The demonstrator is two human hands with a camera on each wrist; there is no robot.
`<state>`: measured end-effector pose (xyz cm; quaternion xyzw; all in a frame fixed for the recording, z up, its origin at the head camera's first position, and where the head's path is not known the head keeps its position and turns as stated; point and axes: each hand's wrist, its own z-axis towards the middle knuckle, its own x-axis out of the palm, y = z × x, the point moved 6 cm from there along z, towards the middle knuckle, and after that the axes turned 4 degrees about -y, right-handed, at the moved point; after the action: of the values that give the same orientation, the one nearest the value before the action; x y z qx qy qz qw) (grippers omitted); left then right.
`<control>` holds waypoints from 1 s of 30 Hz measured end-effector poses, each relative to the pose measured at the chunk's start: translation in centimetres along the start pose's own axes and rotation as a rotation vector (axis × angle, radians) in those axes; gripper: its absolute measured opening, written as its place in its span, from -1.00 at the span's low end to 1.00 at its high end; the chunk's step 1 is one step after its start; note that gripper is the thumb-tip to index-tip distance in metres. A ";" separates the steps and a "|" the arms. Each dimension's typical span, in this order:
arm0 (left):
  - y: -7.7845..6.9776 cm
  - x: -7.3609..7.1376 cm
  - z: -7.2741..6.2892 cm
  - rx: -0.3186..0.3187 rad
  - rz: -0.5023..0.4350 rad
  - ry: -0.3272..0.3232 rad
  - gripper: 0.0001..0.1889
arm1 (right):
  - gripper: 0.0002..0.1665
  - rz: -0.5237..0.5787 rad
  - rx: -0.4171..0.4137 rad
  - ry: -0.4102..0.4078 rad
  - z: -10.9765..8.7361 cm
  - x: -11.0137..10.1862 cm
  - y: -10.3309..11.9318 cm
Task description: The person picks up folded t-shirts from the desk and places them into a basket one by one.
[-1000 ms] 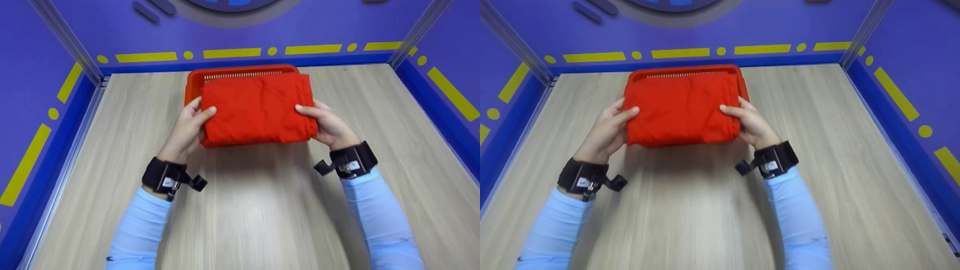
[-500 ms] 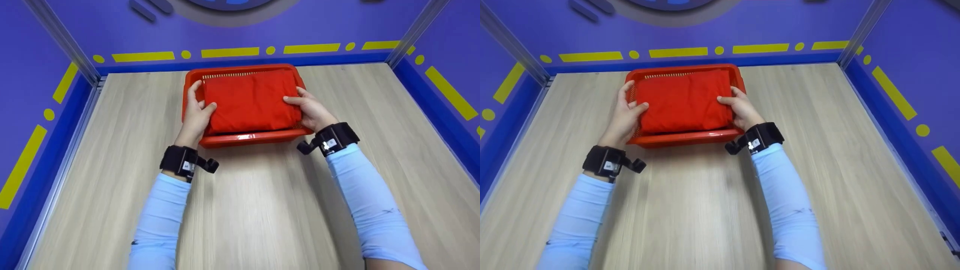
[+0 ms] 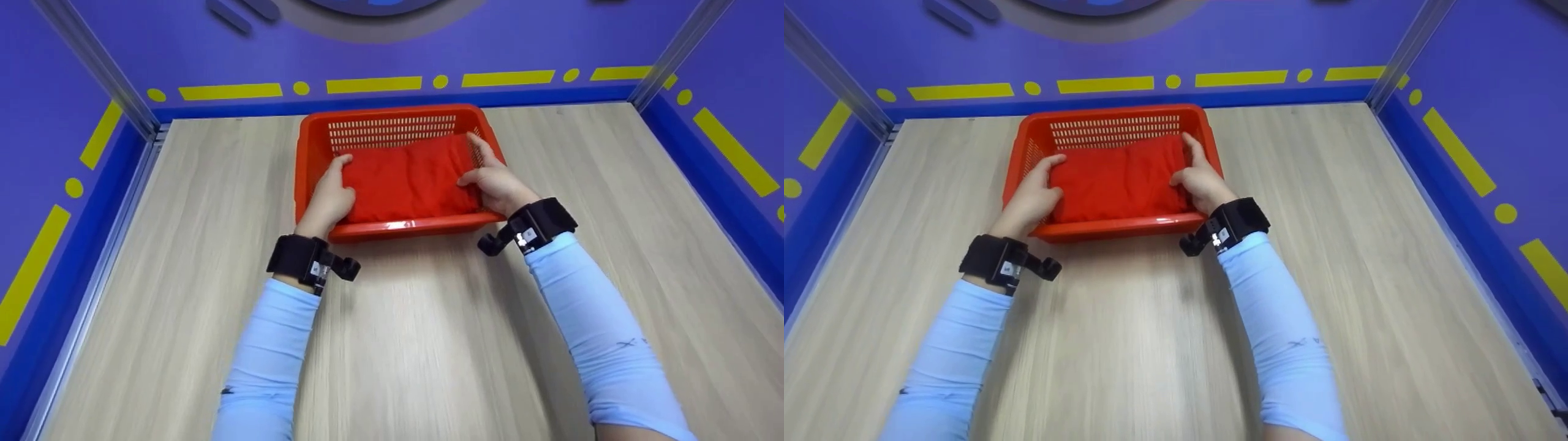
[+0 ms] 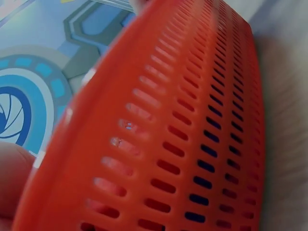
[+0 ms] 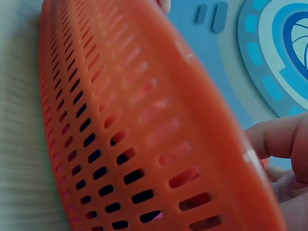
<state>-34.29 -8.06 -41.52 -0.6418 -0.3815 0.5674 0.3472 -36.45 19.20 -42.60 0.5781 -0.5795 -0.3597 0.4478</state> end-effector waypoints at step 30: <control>1.5 1.1 0.4 -0.190 0.231 0.210 -0.04 | 0.18 -0.906 0.035 0.072 -0.1 1.1 -0.8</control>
<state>-34.48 -7.81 -43.36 -0.7671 -0.3187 0.4948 0.2553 -35.98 18.07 -43.22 0.7930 -0.2580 -0.4894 0.2553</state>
